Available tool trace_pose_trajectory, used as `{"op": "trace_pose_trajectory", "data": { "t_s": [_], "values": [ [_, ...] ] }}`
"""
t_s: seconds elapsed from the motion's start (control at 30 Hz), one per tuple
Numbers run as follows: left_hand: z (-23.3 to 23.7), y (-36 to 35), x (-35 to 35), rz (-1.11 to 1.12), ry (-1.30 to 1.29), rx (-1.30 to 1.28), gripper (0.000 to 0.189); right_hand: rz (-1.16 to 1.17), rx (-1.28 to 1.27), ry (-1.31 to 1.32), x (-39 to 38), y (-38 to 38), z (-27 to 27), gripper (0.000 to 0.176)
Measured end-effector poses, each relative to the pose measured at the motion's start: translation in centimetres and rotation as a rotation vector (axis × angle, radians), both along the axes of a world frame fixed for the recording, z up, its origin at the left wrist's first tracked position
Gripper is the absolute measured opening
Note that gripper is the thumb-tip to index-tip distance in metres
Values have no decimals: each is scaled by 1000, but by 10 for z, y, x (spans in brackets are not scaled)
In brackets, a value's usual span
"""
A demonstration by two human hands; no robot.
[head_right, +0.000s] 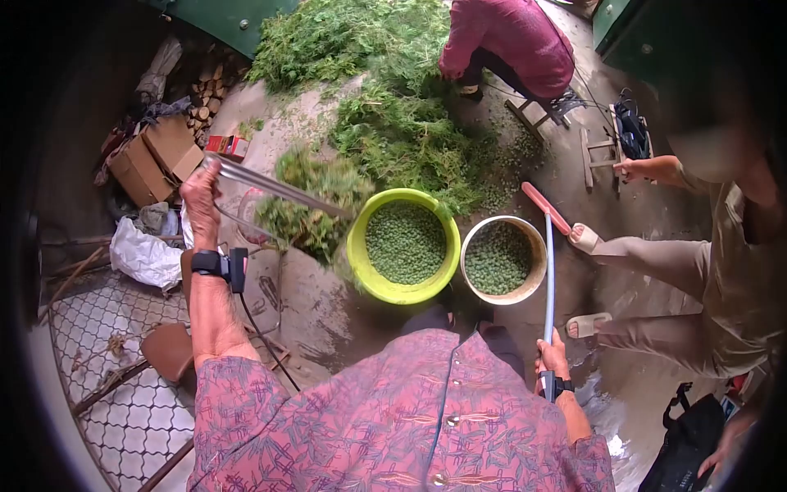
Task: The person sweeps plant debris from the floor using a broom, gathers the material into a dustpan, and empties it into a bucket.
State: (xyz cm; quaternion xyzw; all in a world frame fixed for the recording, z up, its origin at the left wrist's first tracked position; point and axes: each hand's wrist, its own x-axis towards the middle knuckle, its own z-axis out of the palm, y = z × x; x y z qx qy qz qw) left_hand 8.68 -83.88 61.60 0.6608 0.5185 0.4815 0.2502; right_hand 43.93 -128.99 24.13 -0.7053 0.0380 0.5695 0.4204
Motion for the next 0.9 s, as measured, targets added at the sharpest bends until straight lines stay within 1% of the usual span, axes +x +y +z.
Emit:
{"op": "trace_pose_trajectory", "data": {
  "t_s": [0.03, 0.1, 0.17, 0.2, 0.23, 0.27, 0.3, 0.33, 0.37, 0.43, 0.47, 0.5, 0.57, 0.7, 0.73, 0.77, 0.83, 0.87, 0.9],
  "values": [
    [17, -1, 10, -70, -56, 61, 21, -15, -8, -9, -2, 1, 3, 55],
    [46, -16, 43, -24, -137, 191, 17, -14, -27, -19, -5, 5, 17, 53],
    [61, -19, 48, -188, -65, 161, 19, -21, -45, -45, -5, 7, 17, 51],
    [64, -16, 67, -150, 34, 111, 17, -44, -34, -52, -6, 6, 9, 52],
    [54, 4, 74, -130, 155, 75, 17, -53, -28, -50, -10, 2, 5, 53],
    [40, 37, 67, -166, 394, 99, 18, -52, -47, -47, -12, 8, 20, 55],
    [8, 85, 59, -195, 316, 49, 20, -63, -37, -44, -13, 11, 16, 55],
    [5, 77, 83, -44, 543, 126, 28, -51, -21, -64, -14, 7, 9, 55],
    [-3, 84, 93, -71, 573, 122, 30, -37, -19, -85, -15, 1, 7, 55],
    [-18, 93, 104, -23, 631, 169, 30, -44, -44, -58, -14, 4, 23, 56],
    [-21, 93, 106, 3, 646, 127, 30, -43, -47, -64, -15, 4, 25, 56],
    [-29, 96, 102, -3, 652, 125, 30, -39, -54, -70, -16, 4, 26, 56],
    [-44, 108, 88, 30, 658, 147, 30, -51, -38, -90, -19, 0, 10, 56],
    [-57, 104, 67, 60, 717, 142, 29, -30, -32, -134, -18, 0, 7, 54],
    [-58, 99, 64, -2, 673, 143, 22, -20, -36, -131, -17, 1, 8, 54],
    [-58, 97, 63, 6, 677, 134, 22, -27, -45, -113, -14, 2, 11, 54],
    [-49, 92, 57, -144, 881, 370, 12, -6, -59, -92, -9, 6, 21, 54],
    [-37, 94, 55, -185, 1003, 505, 8, 31, -61, -90, -6, 9, 29, 54],
    [-22, 81, 70, -202, 638, 334, 10, 65, -64, -89, -5, 9, 34, 55]
  ]
}}
